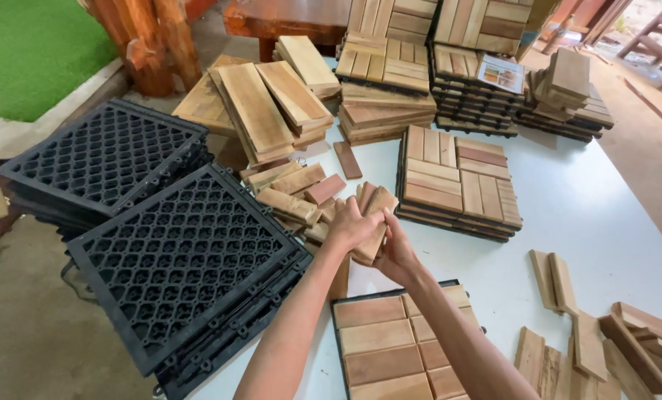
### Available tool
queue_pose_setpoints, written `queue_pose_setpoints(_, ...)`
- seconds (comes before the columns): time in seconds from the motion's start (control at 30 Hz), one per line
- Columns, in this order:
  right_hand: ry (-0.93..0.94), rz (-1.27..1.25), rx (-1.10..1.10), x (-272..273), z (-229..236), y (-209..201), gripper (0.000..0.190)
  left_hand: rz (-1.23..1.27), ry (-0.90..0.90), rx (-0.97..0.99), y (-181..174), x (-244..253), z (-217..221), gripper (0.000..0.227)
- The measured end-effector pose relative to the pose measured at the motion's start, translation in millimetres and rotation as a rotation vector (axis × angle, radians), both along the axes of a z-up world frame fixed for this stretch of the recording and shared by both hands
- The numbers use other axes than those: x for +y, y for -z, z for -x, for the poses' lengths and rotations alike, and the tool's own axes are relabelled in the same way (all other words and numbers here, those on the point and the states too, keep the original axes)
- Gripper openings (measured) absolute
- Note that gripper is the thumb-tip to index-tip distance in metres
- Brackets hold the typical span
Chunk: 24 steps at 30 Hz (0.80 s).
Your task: Assembling decorative wood tiles by placing small wooden slats into a plastic grid base and checking alignment with a ruler.
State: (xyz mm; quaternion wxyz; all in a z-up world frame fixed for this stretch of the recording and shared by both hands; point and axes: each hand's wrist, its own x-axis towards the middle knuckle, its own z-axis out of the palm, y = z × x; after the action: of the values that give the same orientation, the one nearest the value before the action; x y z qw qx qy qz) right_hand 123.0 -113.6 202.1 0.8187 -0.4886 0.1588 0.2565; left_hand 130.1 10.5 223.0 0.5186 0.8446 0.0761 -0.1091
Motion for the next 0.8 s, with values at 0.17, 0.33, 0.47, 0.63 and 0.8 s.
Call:
queue_pose_setpoints(0.17, -0.017, 0.002, 0.023, -18, -24, 61, 0.088, 0.045, 0.014, 0.122, 21, -4, -9, 0.106)
queue_pose_setpoints(0.33, -0.063, 0.044, -0.033, -27, -32, 66, 0.079, 0.012, -0.013, 0.098, 14, 2, -5, 0.104)
queue_pose_setpoints(0.47, -0.042, 0.073, -0.15, -28, -8, 28, 0.088, 0.039, 0.051, -0.078, 9, -12, 5, 0.091)
queue_pose_setpoints(0.63, -0.095, 0.205, -0.247, -36, -14, 65, 0.08, -0.078, 0.101, -0.239, 29, -11, 21, 0.06)
queue_pose_setpoints(0.8, 0.008, 0.14, -0.101, -30, 5, 62, 0.077, -0.128, 0.32, -0.108, 13, 4, 40, 0.095)
